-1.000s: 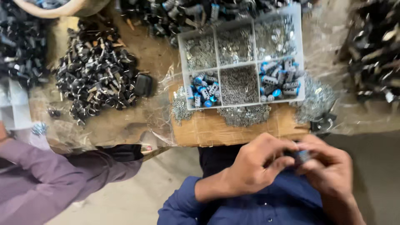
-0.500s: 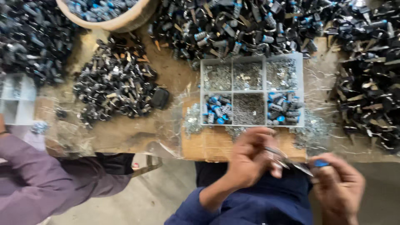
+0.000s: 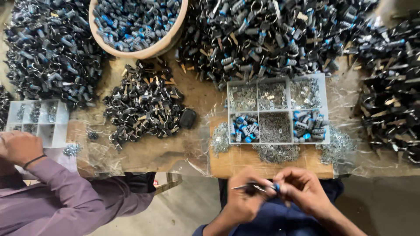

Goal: The person assembles small cylindrical key components by inserting metal pins into gray bodies with blue caps. They repeatedly pick components from a bowl and a compartmentalized tray, insert pins by hand, and place the assembled units into a tray. Another person works nearby at the same table.

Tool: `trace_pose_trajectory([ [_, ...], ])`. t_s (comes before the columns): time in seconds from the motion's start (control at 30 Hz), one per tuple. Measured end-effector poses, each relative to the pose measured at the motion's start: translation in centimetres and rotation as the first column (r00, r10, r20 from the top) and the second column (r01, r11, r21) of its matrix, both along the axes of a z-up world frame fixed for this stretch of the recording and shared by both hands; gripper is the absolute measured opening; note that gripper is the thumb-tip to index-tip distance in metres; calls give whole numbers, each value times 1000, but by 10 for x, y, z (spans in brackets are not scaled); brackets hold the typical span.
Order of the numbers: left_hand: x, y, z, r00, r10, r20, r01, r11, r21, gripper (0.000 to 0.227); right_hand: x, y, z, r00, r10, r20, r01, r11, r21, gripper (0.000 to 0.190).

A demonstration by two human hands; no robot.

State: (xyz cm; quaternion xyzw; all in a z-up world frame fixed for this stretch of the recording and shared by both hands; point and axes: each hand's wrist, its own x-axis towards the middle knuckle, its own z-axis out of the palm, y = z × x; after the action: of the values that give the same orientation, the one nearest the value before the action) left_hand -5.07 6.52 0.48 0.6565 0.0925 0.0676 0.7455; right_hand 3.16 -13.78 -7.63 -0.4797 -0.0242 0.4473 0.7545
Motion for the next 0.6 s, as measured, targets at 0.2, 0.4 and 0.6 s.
trace_pose_trajectory([
  [0.2, 46, 34, 49, 683, -693, 230, 661, 720, 209, 25, 29, -30, 37, 914, 291, 283, -316, 948, 46, 19],
  [0.4, 100, 29, 75, 512, -831, 220, 781, 556, 283, 22, 46, -41, 64, 934, 35, 354, -116, 970, 212, 16],
  [0.6, 125, 35, 121, 495, -852, 169, 697, 506, 508, 25, 69, -29, 100, 883, -18, 469, -71, 983, 171, 30],
])
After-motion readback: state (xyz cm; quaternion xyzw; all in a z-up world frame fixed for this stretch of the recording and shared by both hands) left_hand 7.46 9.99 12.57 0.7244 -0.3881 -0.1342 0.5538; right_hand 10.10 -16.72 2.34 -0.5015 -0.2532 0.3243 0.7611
